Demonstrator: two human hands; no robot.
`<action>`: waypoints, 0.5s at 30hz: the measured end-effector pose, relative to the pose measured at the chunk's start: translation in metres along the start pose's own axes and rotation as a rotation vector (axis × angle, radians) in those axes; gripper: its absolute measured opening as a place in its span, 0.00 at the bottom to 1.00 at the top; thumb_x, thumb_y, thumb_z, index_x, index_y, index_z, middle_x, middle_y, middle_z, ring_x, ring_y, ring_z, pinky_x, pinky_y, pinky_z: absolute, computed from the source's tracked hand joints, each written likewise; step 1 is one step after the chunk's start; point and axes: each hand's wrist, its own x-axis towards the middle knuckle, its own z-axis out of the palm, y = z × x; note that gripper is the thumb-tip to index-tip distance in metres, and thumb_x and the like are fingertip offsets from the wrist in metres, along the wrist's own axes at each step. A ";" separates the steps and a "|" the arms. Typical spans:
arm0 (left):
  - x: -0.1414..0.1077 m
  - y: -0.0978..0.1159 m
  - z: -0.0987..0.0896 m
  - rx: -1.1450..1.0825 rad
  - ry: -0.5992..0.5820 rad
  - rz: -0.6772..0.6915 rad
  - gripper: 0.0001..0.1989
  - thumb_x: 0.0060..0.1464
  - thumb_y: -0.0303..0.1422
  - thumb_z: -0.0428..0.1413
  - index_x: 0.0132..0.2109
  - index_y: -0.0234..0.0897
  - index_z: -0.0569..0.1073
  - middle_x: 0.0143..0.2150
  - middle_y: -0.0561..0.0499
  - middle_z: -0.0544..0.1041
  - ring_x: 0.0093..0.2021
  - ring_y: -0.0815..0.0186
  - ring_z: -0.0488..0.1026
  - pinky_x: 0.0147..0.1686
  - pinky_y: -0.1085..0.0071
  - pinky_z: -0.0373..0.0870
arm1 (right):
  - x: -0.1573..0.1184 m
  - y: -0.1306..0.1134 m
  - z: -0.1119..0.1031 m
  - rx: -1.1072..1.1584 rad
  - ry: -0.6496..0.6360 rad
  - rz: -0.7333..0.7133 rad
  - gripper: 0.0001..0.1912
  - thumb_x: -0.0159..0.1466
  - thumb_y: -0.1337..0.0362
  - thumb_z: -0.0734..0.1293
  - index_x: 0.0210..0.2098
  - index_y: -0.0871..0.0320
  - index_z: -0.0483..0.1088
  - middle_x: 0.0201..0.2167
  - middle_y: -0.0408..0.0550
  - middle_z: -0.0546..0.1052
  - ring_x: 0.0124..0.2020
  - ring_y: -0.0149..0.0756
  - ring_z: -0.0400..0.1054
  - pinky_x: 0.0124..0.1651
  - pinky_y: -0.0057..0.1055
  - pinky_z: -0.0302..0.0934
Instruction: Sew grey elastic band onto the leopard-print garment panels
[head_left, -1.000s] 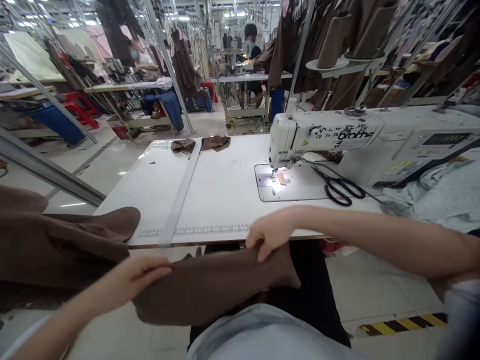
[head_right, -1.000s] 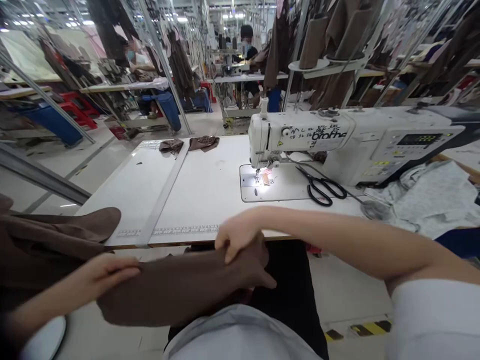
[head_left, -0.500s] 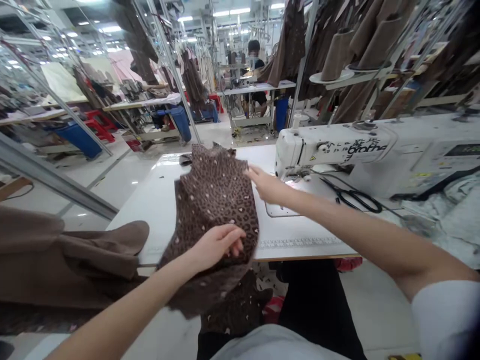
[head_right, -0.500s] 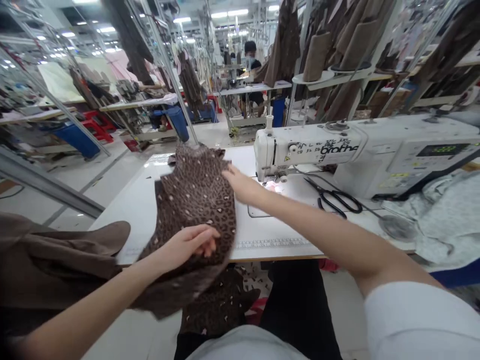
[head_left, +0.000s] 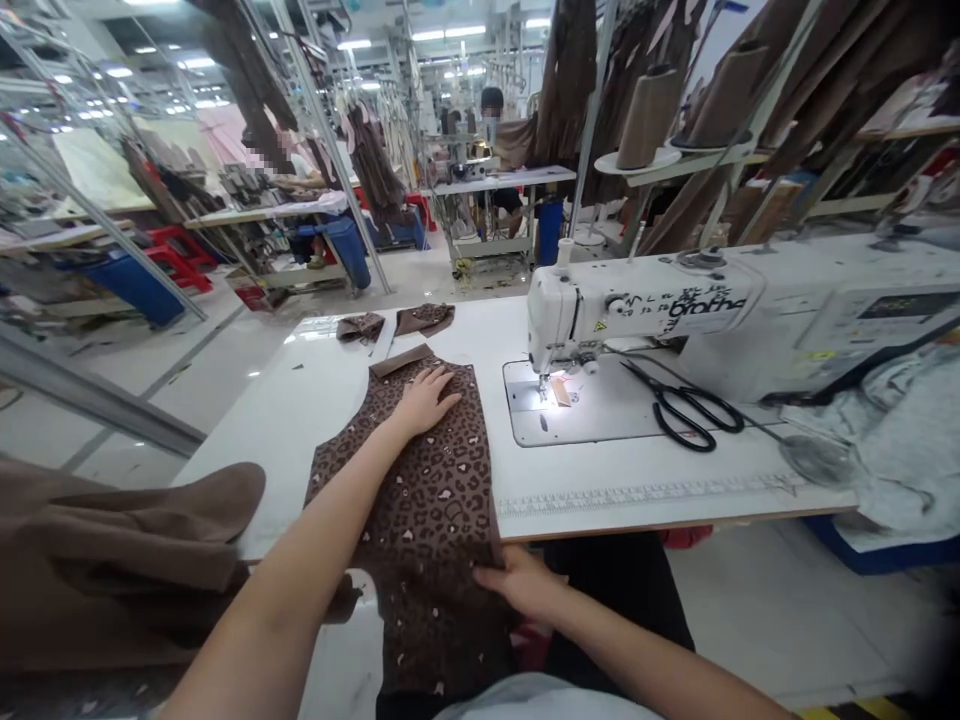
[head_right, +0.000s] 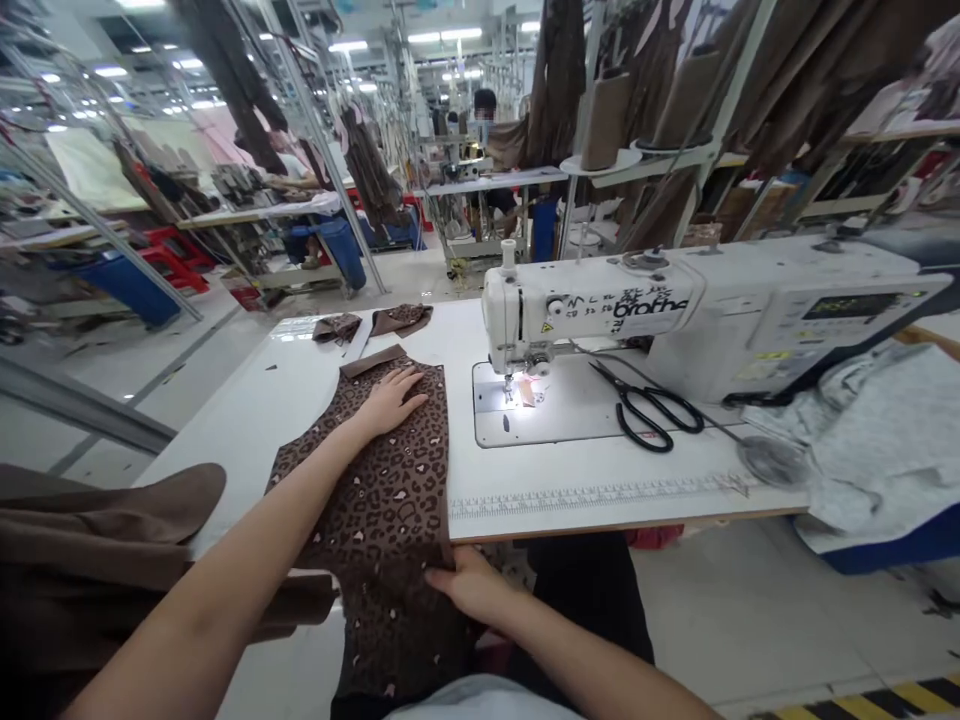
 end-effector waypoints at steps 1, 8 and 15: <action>0.000 0.001 -0.001 0.018 -0.003 0.005 0.28 0.58 0.46 0.42 0.61 0.39 0.56 0.65 0.46 0.51 0.64 0.51 0.44 0.56 0.43 0.48 | -0.004 0.002 -0.005 0.054 -0.097 0.015 0.23 0.51 0.53 0.68 0.42 0.62 0.72 0.38 0.50 0.76 0.43 0.45 0.68 0.48 0.42 0.60; -0.055 0.084 0.024 0.053 -0.066 0.245 0.29 0.58 0.51 0.36 0.64 0.49 0.48 0.67 0.54 0.44 0.66 0.53 0.38 0.56 0.39 0.47 | -0.051 0.065 -0.056 -0.111 -0.096 -0.014 0.19 0.49 0.61 0.70 0.40 0.59 0.73 0.38 0.47 0.76 0.43 0.44 0.68 0.49 0.39 0.61; -0.033 0.120 0.031 0.051 -0.100 0.245 0.32 0.57 0.53 0.34 0.64 0.47 0.46 0.67 0.53 0.42 0.66 0.51 0.37 0.55 0.38 0.47 | -0.018 0.111 -0.058 -0.343 0.280 -0.093 0.21 0.57 0.65 0.62 0.50 0.60 0.67 0.50 0.54 0.71 0.52 0.47 0.62 0.55 0.44 0.55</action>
